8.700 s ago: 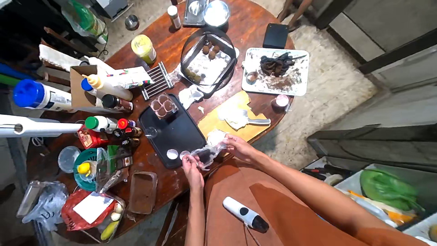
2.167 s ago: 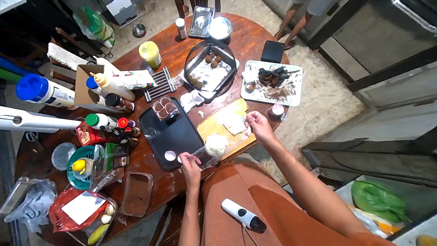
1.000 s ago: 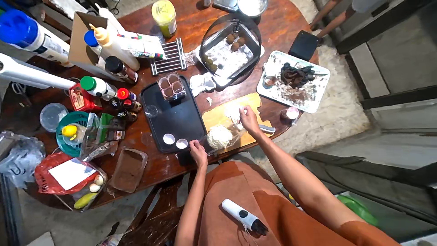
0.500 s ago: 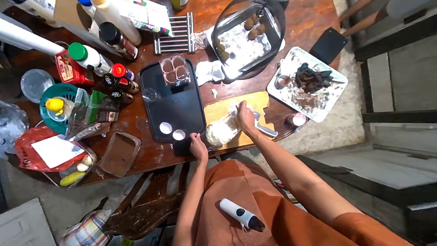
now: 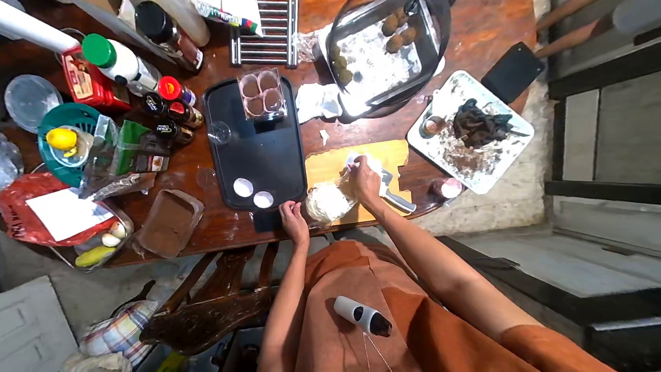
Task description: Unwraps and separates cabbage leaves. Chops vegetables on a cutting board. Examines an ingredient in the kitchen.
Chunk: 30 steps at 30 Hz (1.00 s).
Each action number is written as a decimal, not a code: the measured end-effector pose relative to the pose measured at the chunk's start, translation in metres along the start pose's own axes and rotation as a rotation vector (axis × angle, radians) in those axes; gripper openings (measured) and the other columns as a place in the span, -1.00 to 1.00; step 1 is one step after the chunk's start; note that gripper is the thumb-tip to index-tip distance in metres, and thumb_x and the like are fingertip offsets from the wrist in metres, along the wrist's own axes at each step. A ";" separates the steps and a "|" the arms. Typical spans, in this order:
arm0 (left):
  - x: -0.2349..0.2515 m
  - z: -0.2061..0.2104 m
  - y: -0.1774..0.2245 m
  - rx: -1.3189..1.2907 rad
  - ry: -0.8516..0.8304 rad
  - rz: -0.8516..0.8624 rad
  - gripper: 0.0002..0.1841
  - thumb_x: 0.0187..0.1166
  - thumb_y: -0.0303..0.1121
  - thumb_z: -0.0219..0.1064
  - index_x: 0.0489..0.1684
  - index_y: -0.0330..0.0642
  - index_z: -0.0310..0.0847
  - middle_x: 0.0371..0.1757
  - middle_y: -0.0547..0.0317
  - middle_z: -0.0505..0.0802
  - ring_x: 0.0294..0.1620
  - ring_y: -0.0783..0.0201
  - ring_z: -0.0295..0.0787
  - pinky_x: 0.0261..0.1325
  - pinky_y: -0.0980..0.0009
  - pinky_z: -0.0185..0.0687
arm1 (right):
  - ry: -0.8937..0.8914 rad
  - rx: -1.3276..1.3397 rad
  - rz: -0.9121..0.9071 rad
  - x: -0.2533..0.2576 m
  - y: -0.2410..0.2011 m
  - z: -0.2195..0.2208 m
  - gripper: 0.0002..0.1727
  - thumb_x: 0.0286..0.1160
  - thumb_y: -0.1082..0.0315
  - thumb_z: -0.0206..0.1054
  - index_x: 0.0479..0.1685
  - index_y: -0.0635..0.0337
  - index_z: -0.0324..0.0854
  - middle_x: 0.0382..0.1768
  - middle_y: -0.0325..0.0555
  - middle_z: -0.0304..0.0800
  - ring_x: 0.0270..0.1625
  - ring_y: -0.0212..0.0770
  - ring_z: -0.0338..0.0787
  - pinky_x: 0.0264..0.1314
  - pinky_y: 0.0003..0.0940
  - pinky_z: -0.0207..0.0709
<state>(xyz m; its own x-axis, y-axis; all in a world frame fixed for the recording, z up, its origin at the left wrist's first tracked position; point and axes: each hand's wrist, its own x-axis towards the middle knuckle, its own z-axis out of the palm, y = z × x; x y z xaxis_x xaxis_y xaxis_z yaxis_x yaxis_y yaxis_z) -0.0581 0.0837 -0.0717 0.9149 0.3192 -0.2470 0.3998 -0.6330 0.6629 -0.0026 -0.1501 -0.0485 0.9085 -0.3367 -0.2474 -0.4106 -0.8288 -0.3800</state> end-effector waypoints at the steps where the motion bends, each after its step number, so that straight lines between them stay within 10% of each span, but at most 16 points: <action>1: -0.001 -0.001 -0.003 0.027 0.023 0.081 -0.78 0.70 -0.31 0.31 0.05 -0.31 0.67 0.15 -0.13 0.79 0.19 0.00 0.77 0.32 0.10 0.69 | 0.000 0.017 -0.010 0.001 0.002 0.000 -0.64 0.81 0.05 0.13 0.28 0.11 0.49 -0.25 0.15 0.80 -0.29 0.28 0.83 -0.36 0.28 0.62; 6: 0.001 0.000 -0.014 0.224 0.011 0.437 -0.68 0.62 -0.57 0.15 -0.10 0.00 0.87 0.13 0.09 0.84 0.31 -0.04 0.66 0.42 0.01 0.50 | -0.030 0.078 -0.051 0.001 0.007 -0.008 -0.72 0.77 0.11 0.23 0.15 0.11 0.58 -0.24 0.14 0.80 -0.27 0.26 0.83 -0.34 0.28 0.63; 19: 0.011 -0.029 -0.011 0.223 -0.188 0.355 -0.60 0.65 -0.45 0.17 0.20 0.28 0.85 0.18 0.04 0.74 0.28 -0.03 0.58 0.39 0.00 0.48 | -0.020 0.252 0.011 0.007 0.013 -0.024 -0.51 0.80 -0.09 0.13 0.09 0.21 0.63 -0.39 0.11 0.73 -0.33 0.16 0.78 -0.28 0.23 0.64; 26: 0.007 -0.034 0.029 0.437 -0.254 0.305 -0.58 0.50 -0.51 0.19 0.13 0.17 0.87 0.23 0.04 0.73 0.37 -0.07 0.52 0.46 -0.16 0.28 | 0.029 0.372 0.245 0.018 0.027 -0.040 -0.50 0.72 -0.09 0.23 0.12 0.22 0.70 -0.17 0.10 0.84 -0.10 0.09 0.84 0.05 0.19 0.65; 30: 0.007 -0.038 0.048 0.154 -0.327 0.004 -0.66 0.63 -0.53 0.14 0.31 -0.24 0.65 0.33 -0.13 0.72 0.23 0.03 0.76 0.35 0.09 0.68 | 0.072 0.399 0.192 -0.001 0.022 -0.057 -0.59 0.79 0.03 0.19 0.10 0.22 0.69 -0.17 0.09 0.85 -0.17 0.03 0.85 -0.03 0.09 0.70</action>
<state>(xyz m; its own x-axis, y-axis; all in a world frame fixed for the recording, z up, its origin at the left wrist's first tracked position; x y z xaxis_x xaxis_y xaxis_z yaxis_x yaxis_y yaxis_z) -0.0345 0.0826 -0.0146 0.8759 0.0901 -0.4739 0.3770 -0.7409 0.5559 -0.0076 -0.1931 -0.0062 0.8104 -0.5092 -0.2899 -0.5570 -0.5160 -0.6508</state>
